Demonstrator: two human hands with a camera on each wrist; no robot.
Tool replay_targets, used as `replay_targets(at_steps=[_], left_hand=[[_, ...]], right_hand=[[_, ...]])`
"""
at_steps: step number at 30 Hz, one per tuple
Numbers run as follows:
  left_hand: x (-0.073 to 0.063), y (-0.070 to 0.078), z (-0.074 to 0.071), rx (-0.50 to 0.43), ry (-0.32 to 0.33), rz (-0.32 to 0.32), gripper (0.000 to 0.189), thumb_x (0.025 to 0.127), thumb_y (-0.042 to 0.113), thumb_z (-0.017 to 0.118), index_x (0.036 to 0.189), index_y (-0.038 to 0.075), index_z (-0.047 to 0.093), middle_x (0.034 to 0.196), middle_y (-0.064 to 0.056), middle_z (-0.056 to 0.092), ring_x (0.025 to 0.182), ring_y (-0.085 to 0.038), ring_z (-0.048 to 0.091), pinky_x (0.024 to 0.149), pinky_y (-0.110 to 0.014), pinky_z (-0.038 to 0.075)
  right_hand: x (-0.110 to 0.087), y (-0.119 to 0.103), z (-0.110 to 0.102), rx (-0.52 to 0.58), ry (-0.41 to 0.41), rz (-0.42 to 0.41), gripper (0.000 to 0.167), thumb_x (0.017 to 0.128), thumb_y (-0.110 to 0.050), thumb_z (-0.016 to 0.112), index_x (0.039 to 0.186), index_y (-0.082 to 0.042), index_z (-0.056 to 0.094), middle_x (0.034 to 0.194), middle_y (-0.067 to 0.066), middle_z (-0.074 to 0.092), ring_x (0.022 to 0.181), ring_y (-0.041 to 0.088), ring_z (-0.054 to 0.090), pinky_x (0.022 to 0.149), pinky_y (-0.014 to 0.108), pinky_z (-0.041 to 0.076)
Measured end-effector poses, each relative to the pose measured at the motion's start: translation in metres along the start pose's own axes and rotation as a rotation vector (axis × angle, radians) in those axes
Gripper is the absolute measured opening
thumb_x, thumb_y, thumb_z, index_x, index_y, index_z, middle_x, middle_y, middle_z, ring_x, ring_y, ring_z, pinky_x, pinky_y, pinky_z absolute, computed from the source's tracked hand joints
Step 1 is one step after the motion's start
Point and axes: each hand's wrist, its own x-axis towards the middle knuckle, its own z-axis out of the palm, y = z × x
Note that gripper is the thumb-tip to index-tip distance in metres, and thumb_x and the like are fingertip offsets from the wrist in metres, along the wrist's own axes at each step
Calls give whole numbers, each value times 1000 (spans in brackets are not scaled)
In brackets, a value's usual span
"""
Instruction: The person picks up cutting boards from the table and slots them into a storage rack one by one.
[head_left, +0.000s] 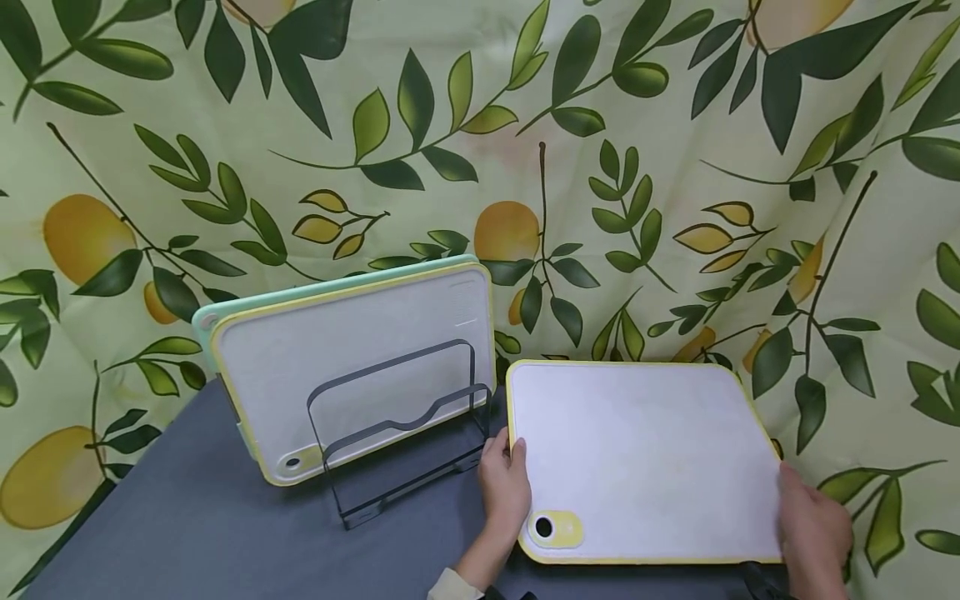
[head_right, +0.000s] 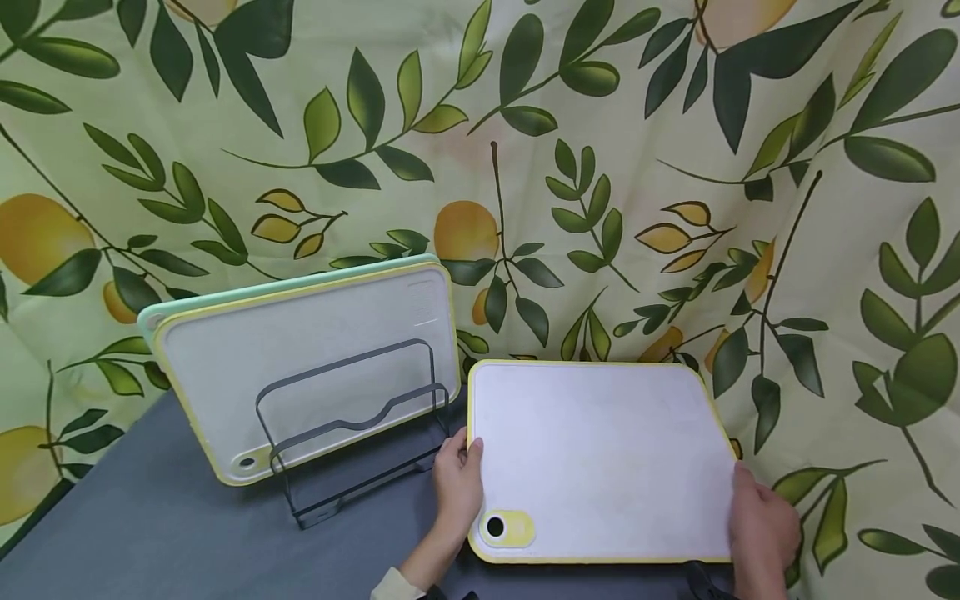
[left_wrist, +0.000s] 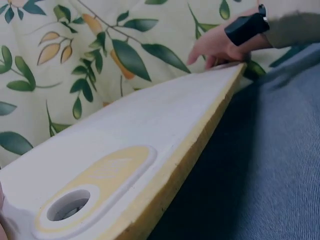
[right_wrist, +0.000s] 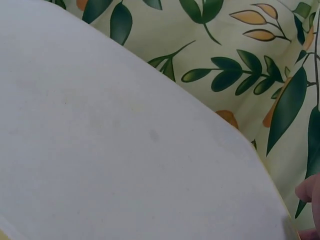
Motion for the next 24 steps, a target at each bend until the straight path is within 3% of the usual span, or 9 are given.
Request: replay_targets(at_steps=[11, 15, 18, 20, 23, 24], left_hand=[[0, 15, -5, -13, -15, 28, 28, 96, 5, 64, 124, 2, 70, 84, -5, 54, 66, -8, 45, 55, -19, 40], [0, 19, -7, -8, -8, 41, 28, 96, 4, 65, 124, 1, 70, 83, -4, 53, 65, -7, 43, 54, -19, 39], [1, 22, -9, -16, -5, 47, 28, 96, 4, 65, 124, 0, 70, 82, -4, 52, 64, -8, 42, 54, -19, 37], [2, 23, -10, -25, -7, 42, 29, 96, 4, 65, 124, 1, 70, 82, -4, 52, 64, -8, 42, 54, -18, 37], [2, 25, -11, -23, -15, 34, 30, 96, 5, 65, 126, 0, 69, 82, -4, 51, 64, -9, 42, 53, -18, 36], [2, 26, -11, -19, -19, 29, 31, 96, 6, 66, 127, 0, 69, 82, -3, 51, 65, -10, 42, 53, -18, 36]], right_hand=[[-11, -6, -2, 89, 62, -56, 90, 89, -71, 47, 153, -7, 45, 163, 23, 28, 144, 40, 27, 123, 53, 23], [-12, -6, -4, 116, 73, -76, 68, 90, -69, 50, 133, -18, 66, 159, 25, 33, 136, 41, 31, 122, 52, 25], [-11, -7, -3, 107, 90, -82, 70, 91, -68, 50, 132, -14, 66, 157, 26, 35, 136, 42, 32, 121, 53, 26], [-10, -8, -1, 93, 97, -76, 81, 91, -67, 49, 144, -7, 56, 159, 26, 32, 142, 42, 30, 122, 53, 25], [-8, -9, 0, 78, 105, -72, 89, 91, -67, 48, 148, 2, 46, 159, 27, 32, 143, 43, 29, 121, 54, 26], [-8, -9, 0, 72, 105, -72, 88, 92, -66, 48, 148, 2, 46, 159, 27, 33, 140, 43, 32, 116, 52, 34]])
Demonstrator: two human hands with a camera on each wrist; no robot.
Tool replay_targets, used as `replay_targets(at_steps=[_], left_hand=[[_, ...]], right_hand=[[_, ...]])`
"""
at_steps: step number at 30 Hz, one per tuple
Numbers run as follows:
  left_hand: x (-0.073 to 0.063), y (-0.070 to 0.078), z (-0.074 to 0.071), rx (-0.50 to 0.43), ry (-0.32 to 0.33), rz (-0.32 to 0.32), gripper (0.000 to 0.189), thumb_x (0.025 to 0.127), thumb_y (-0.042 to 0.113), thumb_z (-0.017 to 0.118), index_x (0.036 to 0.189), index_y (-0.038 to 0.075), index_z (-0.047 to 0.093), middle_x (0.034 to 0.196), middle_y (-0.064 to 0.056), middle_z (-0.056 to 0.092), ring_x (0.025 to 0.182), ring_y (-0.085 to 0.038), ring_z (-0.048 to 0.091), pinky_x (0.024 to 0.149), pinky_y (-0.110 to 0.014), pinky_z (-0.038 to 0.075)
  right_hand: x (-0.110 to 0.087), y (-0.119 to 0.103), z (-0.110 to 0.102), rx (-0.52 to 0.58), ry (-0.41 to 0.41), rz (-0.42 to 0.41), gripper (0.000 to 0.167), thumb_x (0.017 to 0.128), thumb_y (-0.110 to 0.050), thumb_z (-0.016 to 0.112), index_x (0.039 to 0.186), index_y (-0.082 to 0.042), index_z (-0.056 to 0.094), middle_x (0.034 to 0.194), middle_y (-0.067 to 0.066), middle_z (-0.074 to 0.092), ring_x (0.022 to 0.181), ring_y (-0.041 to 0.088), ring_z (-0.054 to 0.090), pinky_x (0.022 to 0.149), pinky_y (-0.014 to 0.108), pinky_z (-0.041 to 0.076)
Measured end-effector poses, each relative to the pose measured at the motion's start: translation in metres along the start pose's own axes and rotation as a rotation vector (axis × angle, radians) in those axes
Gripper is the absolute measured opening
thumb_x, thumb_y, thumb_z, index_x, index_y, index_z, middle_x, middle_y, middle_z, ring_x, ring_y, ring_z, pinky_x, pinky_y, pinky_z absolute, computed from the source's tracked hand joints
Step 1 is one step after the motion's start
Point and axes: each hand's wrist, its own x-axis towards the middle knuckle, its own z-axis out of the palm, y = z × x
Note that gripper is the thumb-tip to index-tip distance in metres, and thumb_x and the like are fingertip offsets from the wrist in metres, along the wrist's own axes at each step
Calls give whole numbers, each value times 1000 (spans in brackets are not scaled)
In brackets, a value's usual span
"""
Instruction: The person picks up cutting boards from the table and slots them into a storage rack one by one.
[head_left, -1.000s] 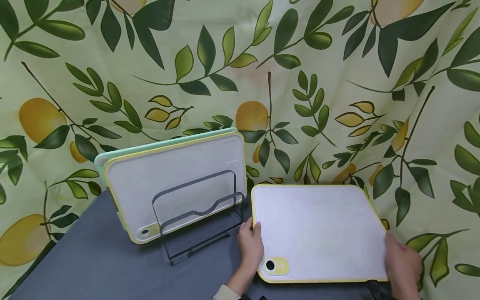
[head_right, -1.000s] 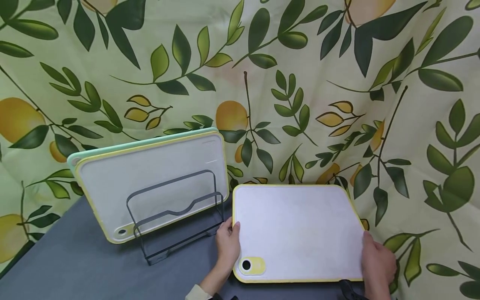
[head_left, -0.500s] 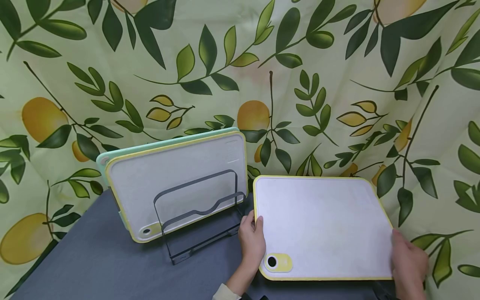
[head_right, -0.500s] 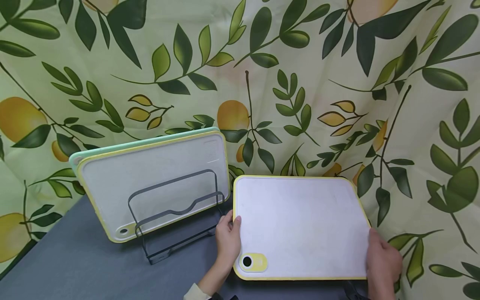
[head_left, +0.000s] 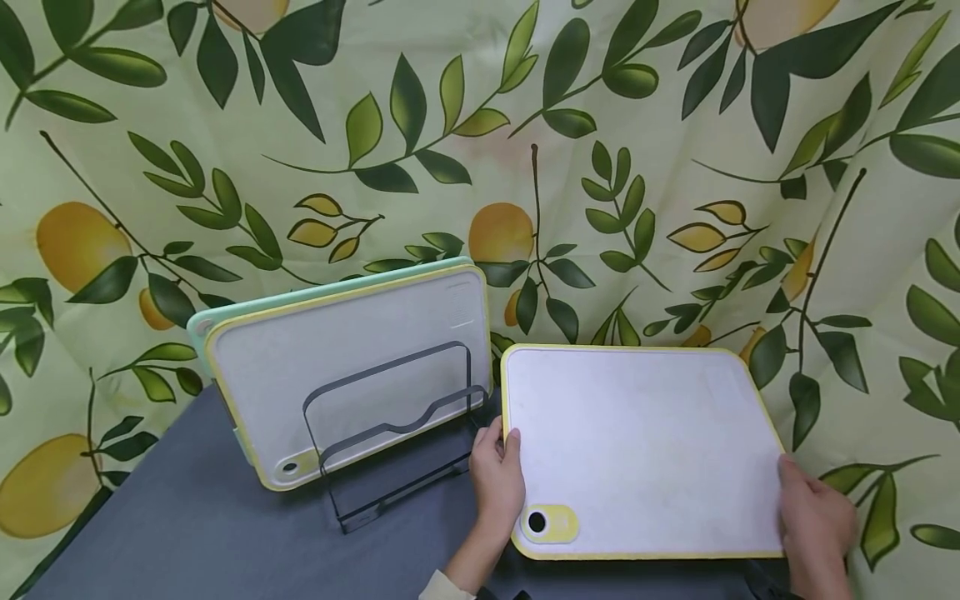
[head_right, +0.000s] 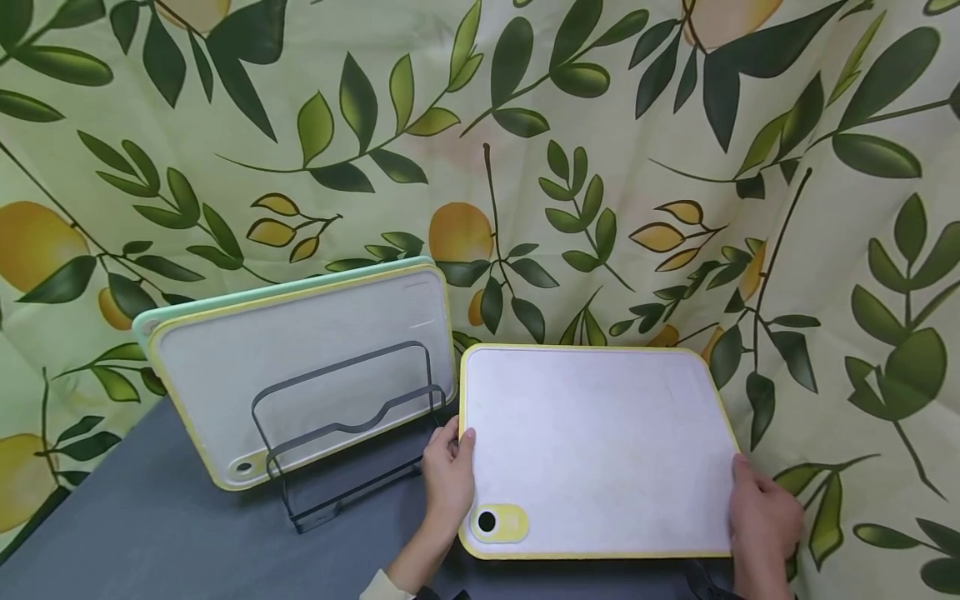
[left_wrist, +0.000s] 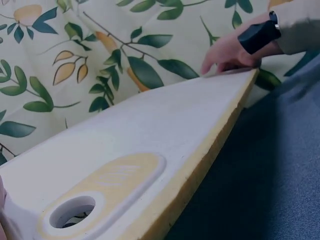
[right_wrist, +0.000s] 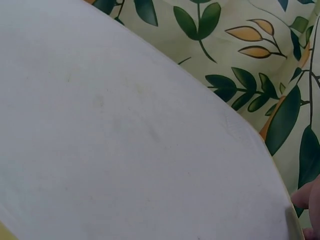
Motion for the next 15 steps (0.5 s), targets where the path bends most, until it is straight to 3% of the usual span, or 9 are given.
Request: replay_targets(at_steps=[3, 6, 8, 11, 15], left_hand=[[1, 2, -1, 10, -6, -9, 32, 96, 7, 66, 128, 0, 68, 82, -3, 51, 65, -11, 43, 53, -18, 37], [2, 4, -3, 3, -8, -4, 33, 96, 7, 66, 128, 0, 68, 83, -4, 52, 65, -11, 43, 53, -18, 37], [2, 5, -3, -8, -9, 1, 33, 96, 8, 66, 128, -1, 68, 84, -4, 54, 65, -11, 44, 53, -18, 37], [3, 7, -4, -16, -4, 19, 32, 96, 7, 66, 127, -1, 68, 84, -5, 54, 65, -11, 43, 54, -18, 38], [3, 10, -6, -26, 1, 36, 32, 96, 6, 66, 127, -2, 68, 85, -6, 56, 65, -10, 43, 54, -18, 38]], right_hand=[[1, -2, 1, -30, 8, 1, 84, 93, -62, 50, 146, 3, 49, 147, 30, 44, 118, 42, 46, 87, 40, 48], [3, -5, 1, -53, 14, 18, 78, 95, -58, 53, 145, 2, 52, 111, 23, 62, 92, 31, 53, 64, 28, 38], [5, -7, 1, -50, 26, 33, 74, 95, -56, 54, 144, 1, 54, 89, 11, 62, 81, 22, 52, 63, 28, 39], [8, -7, 3, -32, 28, 55, 73, 95, -55, 55, 144, -1, 54, 90, 9, 62, 78, 19, 52, 65, 31, 42], [9, -7, 5, -12, 11, 72, 75, 95, -56, 56, 147, -1, 51, 125, 25, 56, 88, 27, 54, 72, 36, 44]])
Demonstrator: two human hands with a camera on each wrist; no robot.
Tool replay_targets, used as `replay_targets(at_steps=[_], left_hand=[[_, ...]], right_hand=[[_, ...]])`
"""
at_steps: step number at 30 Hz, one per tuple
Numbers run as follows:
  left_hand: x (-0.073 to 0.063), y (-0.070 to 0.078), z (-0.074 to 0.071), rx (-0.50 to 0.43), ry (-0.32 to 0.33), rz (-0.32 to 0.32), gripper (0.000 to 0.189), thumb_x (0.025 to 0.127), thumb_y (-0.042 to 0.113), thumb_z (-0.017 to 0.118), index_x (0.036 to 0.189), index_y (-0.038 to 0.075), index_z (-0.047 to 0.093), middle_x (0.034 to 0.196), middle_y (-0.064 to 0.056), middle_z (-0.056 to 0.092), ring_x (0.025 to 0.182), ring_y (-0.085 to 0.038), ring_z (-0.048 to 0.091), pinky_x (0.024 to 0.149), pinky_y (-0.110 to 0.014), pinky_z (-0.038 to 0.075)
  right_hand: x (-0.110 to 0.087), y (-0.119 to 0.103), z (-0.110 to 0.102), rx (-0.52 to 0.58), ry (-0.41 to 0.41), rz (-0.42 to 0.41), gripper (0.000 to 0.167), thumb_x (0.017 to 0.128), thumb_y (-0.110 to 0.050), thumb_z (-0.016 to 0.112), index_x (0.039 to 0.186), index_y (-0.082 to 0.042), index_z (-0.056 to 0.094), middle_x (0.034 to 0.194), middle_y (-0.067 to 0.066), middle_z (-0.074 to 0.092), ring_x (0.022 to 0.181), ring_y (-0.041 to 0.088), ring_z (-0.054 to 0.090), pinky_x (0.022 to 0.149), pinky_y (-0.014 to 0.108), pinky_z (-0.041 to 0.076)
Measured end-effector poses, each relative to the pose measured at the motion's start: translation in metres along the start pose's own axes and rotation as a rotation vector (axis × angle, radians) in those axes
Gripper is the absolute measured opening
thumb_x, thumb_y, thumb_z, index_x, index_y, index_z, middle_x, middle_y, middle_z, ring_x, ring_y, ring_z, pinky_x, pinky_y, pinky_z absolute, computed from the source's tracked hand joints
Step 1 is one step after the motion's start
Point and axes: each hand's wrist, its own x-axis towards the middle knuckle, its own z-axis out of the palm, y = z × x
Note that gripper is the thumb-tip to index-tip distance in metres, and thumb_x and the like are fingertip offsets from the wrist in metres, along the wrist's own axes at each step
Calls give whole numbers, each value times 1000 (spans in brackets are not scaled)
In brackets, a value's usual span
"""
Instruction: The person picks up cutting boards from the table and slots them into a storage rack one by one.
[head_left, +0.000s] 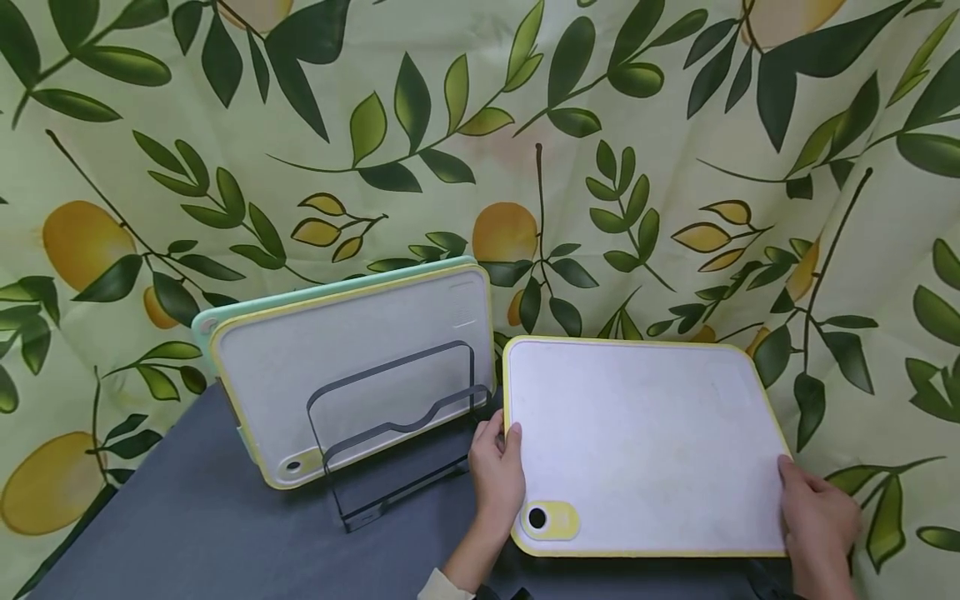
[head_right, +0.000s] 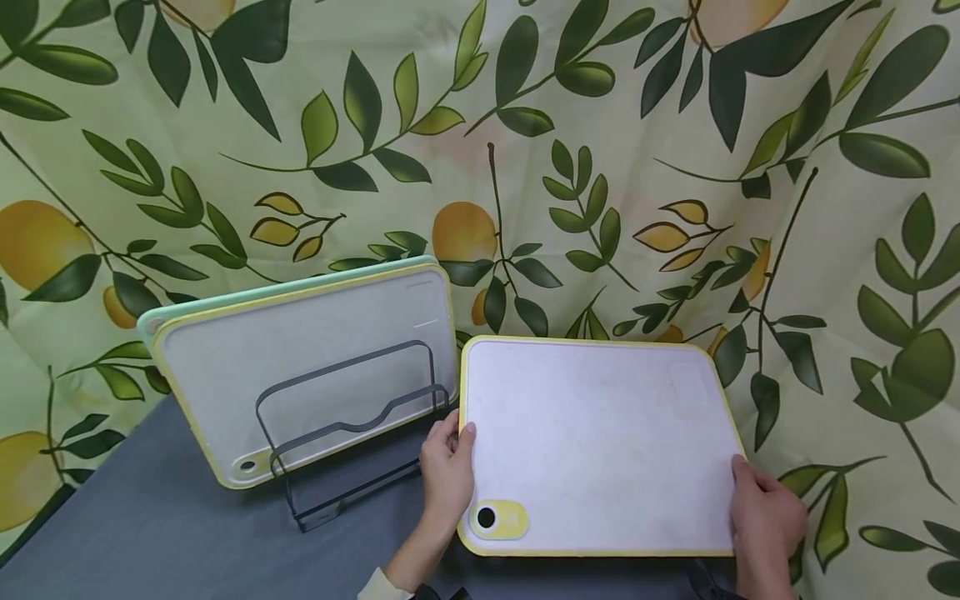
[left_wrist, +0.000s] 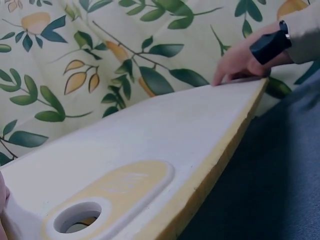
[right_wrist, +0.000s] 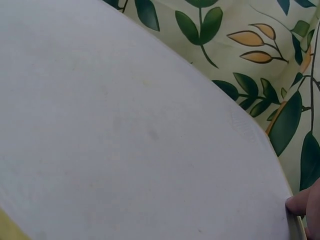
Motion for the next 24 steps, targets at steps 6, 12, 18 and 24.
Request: replay_targets(at_steps=[6, 12, 18, 24], left_hand=[[2, 3, -3, -11, 1, 6, 32, 96, 6, 66, 126, -2, 69, 85, -6, 56, 62, -8, 42, 52, -18, 36], [5, 6, -5, -21, 5, 12, 31, 95, 6, 67, 126, -1, 69, 87, -7, 58, 62, -7, 43, 51, -18, 37], [7, 9, -9, -28, 13, 21, 30, 95, 5, 68, 125, 0, 70, 86, -7, 57, 62, -8, 44, 51, -17, 38], [9, 13, -13, -34, 12, 41, 31, 96, 5, 67, 125, -2, 69, 85, -7, 54, 63, -8, 43, 53, -18, 37]], right_hand=[[-3, -1, 0, -3, -18, 8, 77, 96, -57, 54, 148, -1, 49, 128, 26, 54, 88, 28, 54, 68, 33, 42], [-10, -4, -1, -2, -6, -22, 76, 95, -57, 55, 147, -2, 50, 117, 22, 58, 73, 12, 50, 59, 24, 39], [-14, -5, 0, -2, 1, -75, 75, 95, -57, 54, 145, -1, 53, 109, 18, 61, 63, 1, 44, 57, 22, 39], [-19, -7, 5, -16, 11, -107, 72, 97, -56, 50, 146, -3, 53, 142, 26, 51, 75, 9, 48, 63, 24, 39]])
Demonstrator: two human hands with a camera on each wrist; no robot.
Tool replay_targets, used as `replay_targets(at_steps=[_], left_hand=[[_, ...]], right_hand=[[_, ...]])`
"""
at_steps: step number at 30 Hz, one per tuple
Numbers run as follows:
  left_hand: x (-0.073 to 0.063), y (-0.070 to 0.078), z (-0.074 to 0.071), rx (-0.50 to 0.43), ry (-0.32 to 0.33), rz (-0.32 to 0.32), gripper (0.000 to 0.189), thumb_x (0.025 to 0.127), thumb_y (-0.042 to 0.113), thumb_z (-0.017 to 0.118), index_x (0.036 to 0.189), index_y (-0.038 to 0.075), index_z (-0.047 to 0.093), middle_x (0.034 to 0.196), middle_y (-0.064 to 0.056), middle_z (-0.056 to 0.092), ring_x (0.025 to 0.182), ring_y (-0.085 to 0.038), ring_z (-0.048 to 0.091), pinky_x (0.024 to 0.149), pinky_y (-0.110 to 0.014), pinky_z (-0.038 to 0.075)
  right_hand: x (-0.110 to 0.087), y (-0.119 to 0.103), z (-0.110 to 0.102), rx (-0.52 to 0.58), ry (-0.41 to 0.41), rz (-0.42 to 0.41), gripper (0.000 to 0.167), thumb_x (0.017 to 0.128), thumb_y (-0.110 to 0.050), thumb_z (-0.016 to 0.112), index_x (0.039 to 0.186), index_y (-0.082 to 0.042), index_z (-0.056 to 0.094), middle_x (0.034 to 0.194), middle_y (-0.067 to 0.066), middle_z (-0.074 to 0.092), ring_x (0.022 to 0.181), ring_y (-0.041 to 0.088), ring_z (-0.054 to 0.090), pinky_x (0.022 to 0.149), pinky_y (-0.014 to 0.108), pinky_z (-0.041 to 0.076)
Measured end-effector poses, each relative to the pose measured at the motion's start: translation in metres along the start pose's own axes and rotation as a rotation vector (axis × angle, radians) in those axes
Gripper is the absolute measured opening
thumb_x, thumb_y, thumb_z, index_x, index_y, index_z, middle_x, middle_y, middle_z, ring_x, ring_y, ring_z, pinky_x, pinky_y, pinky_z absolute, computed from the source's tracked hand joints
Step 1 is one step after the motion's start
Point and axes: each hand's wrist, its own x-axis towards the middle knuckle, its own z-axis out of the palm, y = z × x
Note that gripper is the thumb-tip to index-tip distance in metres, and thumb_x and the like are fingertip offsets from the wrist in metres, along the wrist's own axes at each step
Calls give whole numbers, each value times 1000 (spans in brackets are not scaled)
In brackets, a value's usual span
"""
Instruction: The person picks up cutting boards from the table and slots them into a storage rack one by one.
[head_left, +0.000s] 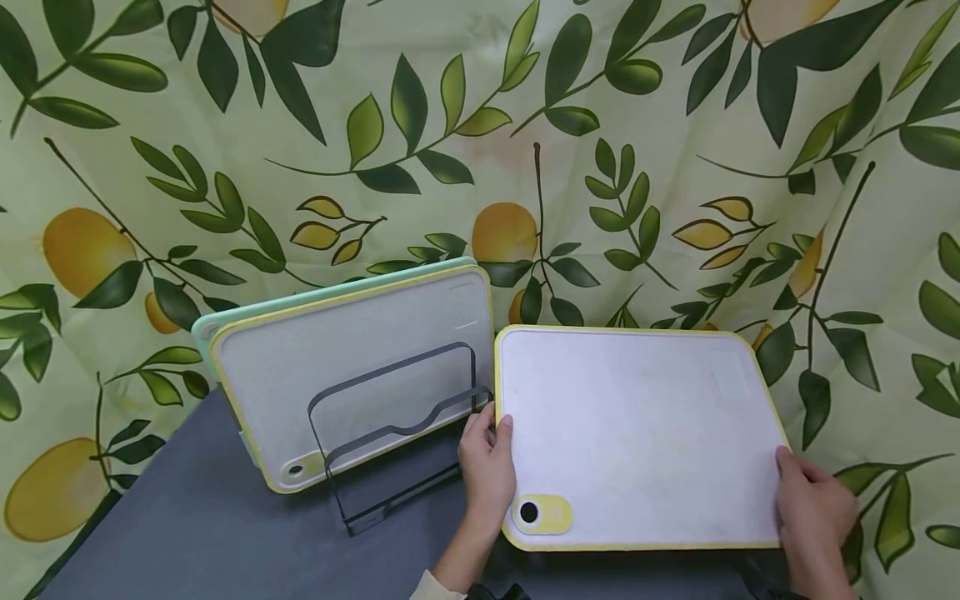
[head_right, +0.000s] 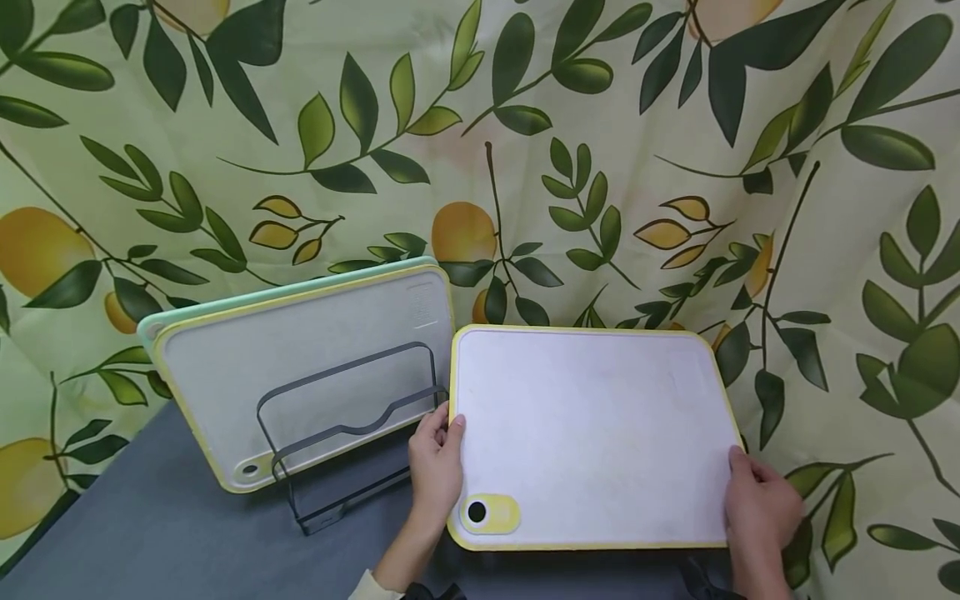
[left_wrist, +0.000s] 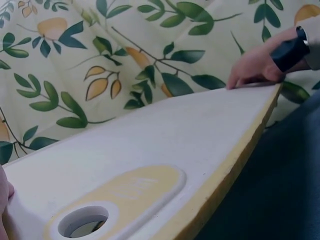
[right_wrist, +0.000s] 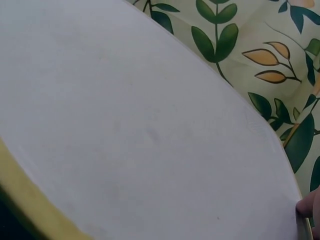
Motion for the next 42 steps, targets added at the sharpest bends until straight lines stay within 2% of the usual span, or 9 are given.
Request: replay_targets(at_steps=[6, 10, 17, 21, 23, 30, 35, 38, 42], left_hand=[[1, 5, -5, -16, -4, 12, 32, 96, 7, 67, 127, -1, 68, 83, -7, 52, 63, -7, 43, 54, -17, 38], [1, 9, -8, -24, -2, 18, 33, 96, 6, 67, 127, -2, 68, 85, -7, 54, 64, -7, 43, 54, -17, 38], [1, 12, -12, -21, 14, 26, 30, 97, 6, 65, 125, -1, 69, 90, -8, 57, 65, -8, 43, 54, -17, 39], [-2, 12, -14, -8, 4, 34, 30, 97, 7, 65, 126, 1, 69, 88, -7, 57, 65, -8, 44, 55, -18, 40], [-2, 13, -15, -9, 5, 54, 29, 97, 7, 66, 125, 1, 69, 85, -6, 55, 65, -8, 43, 55, -18, 39], [9, 25, -30, 29, 15, 107, 30, 97, 8, 66, 126, 0, 69, 87, -7, 56, 64, -8, 44, 53, -17, 39], [16, 28, -43, 51, 36, 136, 30, 97, 7, 66, 126, 0, 69, 91, -9, 59, 64, -9, 45, 52, -18, 41], [19, 30, -50, 60, 49, 156, 31, 97, 7, 66, 127, -1, 68, 92, -10, 60, 63, -9, 45, 52, -18, 41], [21, 34, -59, 64, 56, 171, 31, 98, 7, 65, 127, -1, 67, 93, -10, 60, 62, -9, 44, 51, -18, 40]], right_hand=[[-5, -3, 3, -9, 2, -13, 69, 98, -56, 46, 146, -7, 53, 144, 23, 51, 90, 23, 50, 67, 26, 37], [-6, -5, 2, 12, 3, -12, 69, 96, -58, 49, 144, -9, 56, 94, -2, 65, 84, 14, 49, 67, 24, 38], [-7, -11, 3, 48, -20, -20, 70, 96, -57, 51, 146, -8, 54, 104, 2, 66, 73, -1, 45, 65, 20, 38], [-6, -10, 0, 55, -42, -26, 69, 97, -54, 51, 146, -5, 51, 88, -6, 65, 66, -7, 42, 60, 17, 39], [-7, -9, 1, 34, -56, -41, 68, 99, -52, 49, 147, -4, 49, 118, 13, 65, 68, -6, 42, 59, 17, 38], [-11, -15, 12, 74, -104, -153, 62, 103, -45, 44, 147, -1, 51, 95, -14, 58, 81, -10, 42, 74, 13, 37], [-19, -28, 20, 52, -160, -204, 65, 105, -44, 39, 149, 4, 45, 142, 23, 51, 103, 17, 52, 78, 19, 37], [-24, -34, 21, 46, -212, -229, 69, 105, -47, 36, 151, 5, 39, 154, 29, 39, 123, 35, 46, 78, 22, 37], [-28, -41, 22, 46, -246, -252, 71, 105, -49, 34, 153, 4, 37, 156, 29, 37, 130, 38, 42, 77, 21, 37]])
